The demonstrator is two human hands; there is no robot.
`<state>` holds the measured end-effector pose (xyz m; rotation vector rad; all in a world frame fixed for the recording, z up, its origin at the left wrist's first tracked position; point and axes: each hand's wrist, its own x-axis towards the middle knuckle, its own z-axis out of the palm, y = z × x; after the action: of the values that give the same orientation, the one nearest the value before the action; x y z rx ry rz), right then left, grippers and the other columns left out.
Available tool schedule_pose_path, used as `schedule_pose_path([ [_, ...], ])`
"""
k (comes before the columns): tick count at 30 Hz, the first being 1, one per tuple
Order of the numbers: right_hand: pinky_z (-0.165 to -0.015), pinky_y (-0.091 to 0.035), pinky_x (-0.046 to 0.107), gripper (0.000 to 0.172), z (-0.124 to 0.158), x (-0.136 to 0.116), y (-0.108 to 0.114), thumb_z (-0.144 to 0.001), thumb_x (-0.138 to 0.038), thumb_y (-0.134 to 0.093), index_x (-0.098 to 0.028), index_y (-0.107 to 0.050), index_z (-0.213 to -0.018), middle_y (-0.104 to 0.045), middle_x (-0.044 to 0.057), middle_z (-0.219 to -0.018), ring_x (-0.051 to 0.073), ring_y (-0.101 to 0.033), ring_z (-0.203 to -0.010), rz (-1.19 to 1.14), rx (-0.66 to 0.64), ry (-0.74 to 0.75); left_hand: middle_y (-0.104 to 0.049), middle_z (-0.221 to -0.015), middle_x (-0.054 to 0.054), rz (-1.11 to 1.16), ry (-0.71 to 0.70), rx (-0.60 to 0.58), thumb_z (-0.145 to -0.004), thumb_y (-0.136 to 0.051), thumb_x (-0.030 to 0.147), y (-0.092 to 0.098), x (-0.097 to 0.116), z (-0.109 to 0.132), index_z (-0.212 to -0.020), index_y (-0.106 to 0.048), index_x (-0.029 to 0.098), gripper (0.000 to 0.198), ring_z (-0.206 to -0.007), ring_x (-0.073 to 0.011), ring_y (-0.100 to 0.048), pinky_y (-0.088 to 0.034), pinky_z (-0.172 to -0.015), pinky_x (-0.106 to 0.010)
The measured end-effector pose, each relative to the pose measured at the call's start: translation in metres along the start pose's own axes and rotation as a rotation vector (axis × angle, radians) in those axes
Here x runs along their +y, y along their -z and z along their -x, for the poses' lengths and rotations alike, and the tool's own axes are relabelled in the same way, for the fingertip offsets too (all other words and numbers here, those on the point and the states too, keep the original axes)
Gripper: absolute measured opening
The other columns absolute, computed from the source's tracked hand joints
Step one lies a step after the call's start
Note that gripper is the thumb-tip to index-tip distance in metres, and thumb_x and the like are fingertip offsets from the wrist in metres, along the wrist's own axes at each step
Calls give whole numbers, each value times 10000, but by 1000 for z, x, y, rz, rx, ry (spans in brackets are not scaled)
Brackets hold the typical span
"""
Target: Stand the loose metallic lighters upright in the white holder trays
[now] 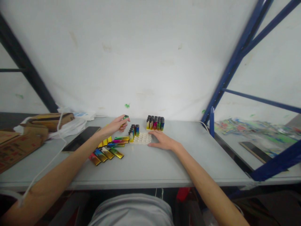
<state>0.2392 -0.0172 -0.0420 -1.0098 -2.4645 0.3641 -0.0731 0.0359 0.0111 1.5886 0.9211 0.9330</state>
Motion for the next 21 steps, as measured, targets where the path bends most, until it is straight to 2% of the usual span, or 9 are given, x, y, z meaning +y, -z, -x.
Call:
schedule_pose_path([
  [2, -1160, -440, 563, 644, 0, 1, 0, -927, -504, -705, -187, -516, -1454, -578, 182, -1471, 332, -566, -1353, 4, -6, -1, -325, -580, 93, -23, 60, 1, -863, -623, 633, -2, -1, 1, -838, -493, 227, 426, -432, -72, -292, -198, -431, -205],
  [6, -1167, -433, 557, 649, 0, 0, 0, -926, -490, -711, -170, -514, -1454, -572, 194, -1475, 331, -561, -1355, -5, -14, -9, -253, -544, 85, -53, 126, 74, -876, -502, 726, -8, 3, 2, -702, -410, 230, 534, -413, -74, -207, -116, -432, -223],
  [14, -1163, -435, 555, 608, 0, 0, 1, -933, -488, -707, -187, -530, -1430, -586, 175, -1453, 326, -561, -1349, 6, -21, 8, -184, -501, 78, 61, 136, 124, -905, -369, 458, -15, 10, 3, -595, -315, 232, 387, -406, -77, -112, -98, -401, -223],
  [21, -1155, -443, 545, 590, 0, 2, -1, -928, -482, -716, -197, -543, -1416, -597, 169, -1437, 324, -573, -1328, 0, -5, 21, -227, -459, 60, -36, 37, 171, -896, -375, 422, -21, 8, 3, -561, -358, 226, 388, -388, -78, -161, -120, -394, -219],
])
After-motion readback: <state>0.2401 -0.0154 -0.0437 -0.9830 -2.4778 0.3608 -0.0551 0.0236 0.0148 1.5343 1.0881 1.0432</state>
